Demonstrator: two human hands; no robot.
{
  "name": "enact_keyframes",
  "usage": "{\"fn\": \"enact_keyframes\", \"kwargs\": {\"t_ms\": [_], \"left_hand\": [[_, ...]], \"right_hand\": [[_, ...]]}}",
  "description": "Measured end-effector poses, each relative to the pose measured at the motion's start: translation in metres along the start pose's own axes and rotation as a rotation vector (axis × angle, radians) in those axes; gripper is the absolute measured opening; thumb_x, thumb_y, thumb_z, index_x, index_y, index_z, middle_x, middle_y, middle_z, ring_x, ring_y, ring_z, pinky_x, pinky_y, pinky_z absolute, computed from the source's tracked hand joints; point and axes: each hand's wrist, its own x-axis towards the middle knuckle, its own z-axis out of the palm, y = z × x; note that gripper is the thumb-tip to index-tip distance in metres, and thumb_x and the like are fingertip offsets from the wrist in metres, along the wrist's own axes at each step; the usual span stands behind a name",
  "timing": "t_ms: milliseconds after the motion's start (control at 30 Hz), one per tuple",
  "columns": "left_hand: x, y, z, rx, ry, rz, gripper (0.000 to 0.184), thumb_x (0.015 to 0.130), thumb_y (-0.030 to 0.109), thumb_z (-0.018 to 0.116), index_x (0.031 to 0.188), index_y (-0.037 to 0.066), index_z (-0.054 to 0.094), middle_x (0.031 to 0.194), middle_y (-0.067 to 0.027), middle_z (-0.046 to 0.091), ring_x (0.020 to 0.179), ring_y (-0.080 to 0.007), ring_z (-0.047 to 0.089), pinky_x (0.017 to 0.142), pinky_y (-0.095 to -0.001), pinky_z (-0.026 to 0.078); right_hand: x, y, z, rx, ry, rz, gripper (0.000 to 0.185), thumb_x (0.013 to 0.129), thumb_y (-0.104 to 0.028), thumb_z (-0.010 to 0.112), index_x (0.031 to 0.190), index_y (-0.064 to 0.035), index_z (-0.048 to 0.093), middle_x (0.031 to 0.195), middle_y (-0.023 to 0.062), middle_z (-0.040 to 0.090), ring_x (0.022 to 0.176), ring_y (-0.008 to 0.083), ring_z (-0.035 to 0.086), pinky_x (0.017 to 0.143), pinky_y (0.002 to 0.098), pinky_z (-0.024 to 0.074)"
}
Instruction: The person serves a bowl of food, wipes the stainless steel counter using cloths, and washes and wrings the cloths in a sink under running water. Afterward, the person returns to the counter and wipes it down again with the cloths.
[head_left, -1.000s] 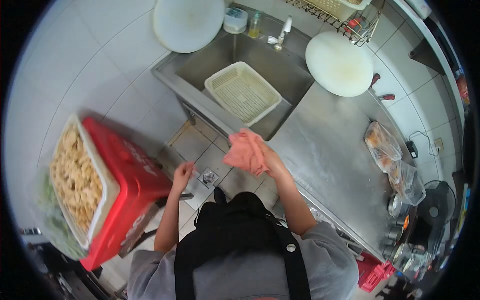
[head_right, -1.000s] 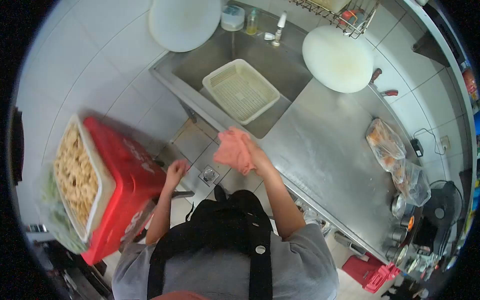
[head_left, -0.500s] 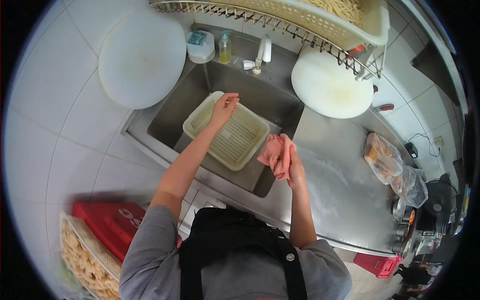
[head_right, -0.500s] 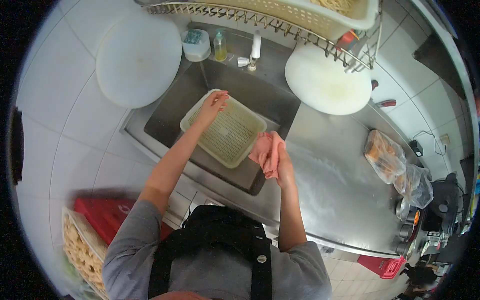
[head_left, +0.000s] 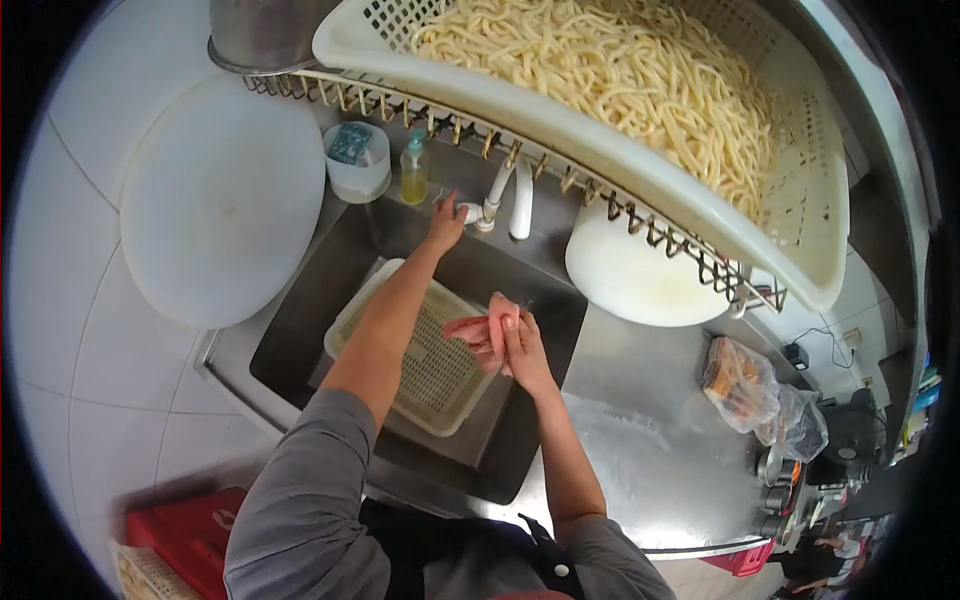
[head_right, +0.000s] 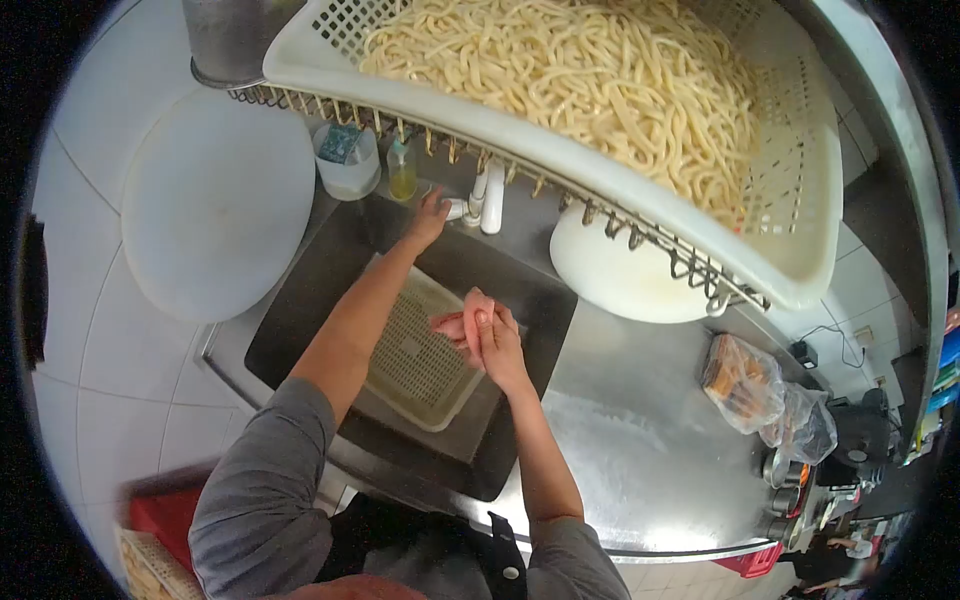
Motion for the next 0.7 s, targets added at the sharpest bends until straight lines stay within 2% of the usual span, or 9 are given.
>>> {"fn": "enact_keyframes", "kwargs": {"t_ms": [67, 167, 267, 333, 433, 467, 567, 667, 700], "left_hand": [[0.024, -0.033, 0.018, -0.075, -0.090, 0.012, 0.053, 0.098, 0.030, 0.054, 0.146, 0.012, 0.039, 0.137, -0.0271, 0.046, 0.126, -0.0410, 0.046, 0.106, -0.0443, 0.038], [0.030, -0.040, 0.024, -0.159, -0.195, 0.023, 0.046, 0.100, 0.029, 0.051, 0.141, 0.011, 0.043, 0.135, -0.0264, 0.048, 0.122, -0.0411, 0.050, 0.103, -0.0444, 0.040], [0.028, -0.044, 0.029, -0.310, -0.217, -0.084, 0.044, 0.101, 0.035, 0.048, 0.133, 0.005, 0.049, 0.124, -0.0265, 0.056, 0.112, -0.0390, 0.057, 0.094, -0.0424, 0.047], [0.045, -0.060, 0.038, -0.162, -0.139, -0.115, 0.047, 0.101, 0.042, 0.044, 0.122, 0.001, 0.053, 0.102, -0.0218, 0.063, 0.093, -0.0331, 0.063, 0.077, -0.0414, 0.052], [0.048, -0.060, 0.039, -0.264, -0.201, -0.277, 0.054, 0.100, 0.049, 0.043, 0.114, 0.000, 0.056, 0.088, -0.0143, 0.064, 0.077, -0.0248, 0.063, 0.064, -0.0389, 0.051], [0.041, -0.055, 0.036, -0.264, -0.203, -0.283, 0.054, 0.100, 0.049, 0.043, 0.114, 0.000, 0.056, 0.088, -0.0143, 0.064, 0.077, -0.0248, 0.063, 0.064, -0.0389, 0.051], [-0.008, -0.011, 0.019, -0.378, -0.262, -0.528, 0.050, 0.100, 0.050, 0.043, 0.124, 0.006, 0.051, 0.099, -0.0072, 0.061, 0.074, -0.0169, 0.058, 0.066, -0.0311, 0.050], [-0.072, 0.024, 0.010, -0.573, -0.312, -0.457, 0.046, 0.099, 0.043, 0.051, 0.126, 0.005, 0.052, 0.098, -0.0062, 0.062, 0.078, -0.0159, 0.060, 0.071, -0.0299, 0.050], [-0.085, 0.016, 0.016, -0.552, -0.393, -0.196, 0.042, 0.098, 0.036, 0.054, 0.126, 0.005, 0.054, 0.099, -0.0056, 0.063, 0.081, -0.0150, 0.060, 0.075, -0.0293, 0.050]], "right_hand": [[0.018, 0.008, 0.003, -0.045, 0.009, -0.028, 0.049, 0.105, -0.041, 0.038, 0.117, 0.0022, 0.059, 0.112, 0.0131, 0.057, 0.102, 0.0231, 0.056, 0.091, 0.0320, 0.0445], [0.052, 0.019, 0.006, 0.157, -0.102, 0.219, 0.049, 0.105, -0.043, 0.038, 0.115, 0.0009, 0.058, 0.096, 0.0100, 0.063, 0.088, 0.0184, 0.061, 0.081, 0.0289, 0.0487], [0.083, 0.005, 0.007, 0.189, -0.066, 0.291, 0.047, 0.105, -0.041, 0.037, 0.103, 0.0022, 0.057, 0.094, 0.0167, 0.069, 0.087, 0.0258, 0.068, 0.074, 0.0355, 0.0517], [0.097, -0.004, 0.008, 0.389, -0.128, 0.388, 0.051, 0.105, -0.042, 0.036, 0.106, 0.0040, 0.058, 0.084, 0.0153, 0.070, 0.078, 0.0256, 0.069, 0.070, 0.0348, 0.0532], [0.107, -0.013, 0.011, 0.242, -0.099, 0.478, 0.055, 0.105, -0.043, 0.035, 0.109, 0.0067, 0.057, 0.088, 0.0191, 0.069, 0.082, 0.0284, 0.069, 0.075, 0.0359, 0.0544], [0.115, 0.033, 0.020, -0.140, -0.031, 0.298, 0.048, 0.101, -0.036, 0.044, 0.116, 0.0082, 0.056, 0.087, 0.0228, 0.069, 0.081, 0.0339, 0.069, 0.077, 0.0376, 0.0548], [0.132, 0.179, 0.050, -0.037, 0.056, 0.230, 0.036, 0.091, -0.025, 0.053, 0.116, 0.0001, 0.062, 0.093, 0.0237, 0.069, 0.090, 0.0367, 0.068, 0.077, 0.0412, 0.0532], [0.120, 0.054, 0.011, -0.042, -0.036, 0.347, 0.030, 0.082, -0.017, 0.058, 0.108, -0.0096, 0.070, 0.103, 0.0213, 0.069, 0.099, 0.0358, 0.065, 0.080, 0.0432, 0.0520], [0.116, 0.046, 0.009, -0.040, -0.036, 0.358, 0.030, 0.082, -0.017, 0.058, 0.108, -0.0096, 0.070, 0.103, 0.0213, 0.069, 0.099, 0.0358, 0.065, 0.080, 0.0432, 0.0520]]}}
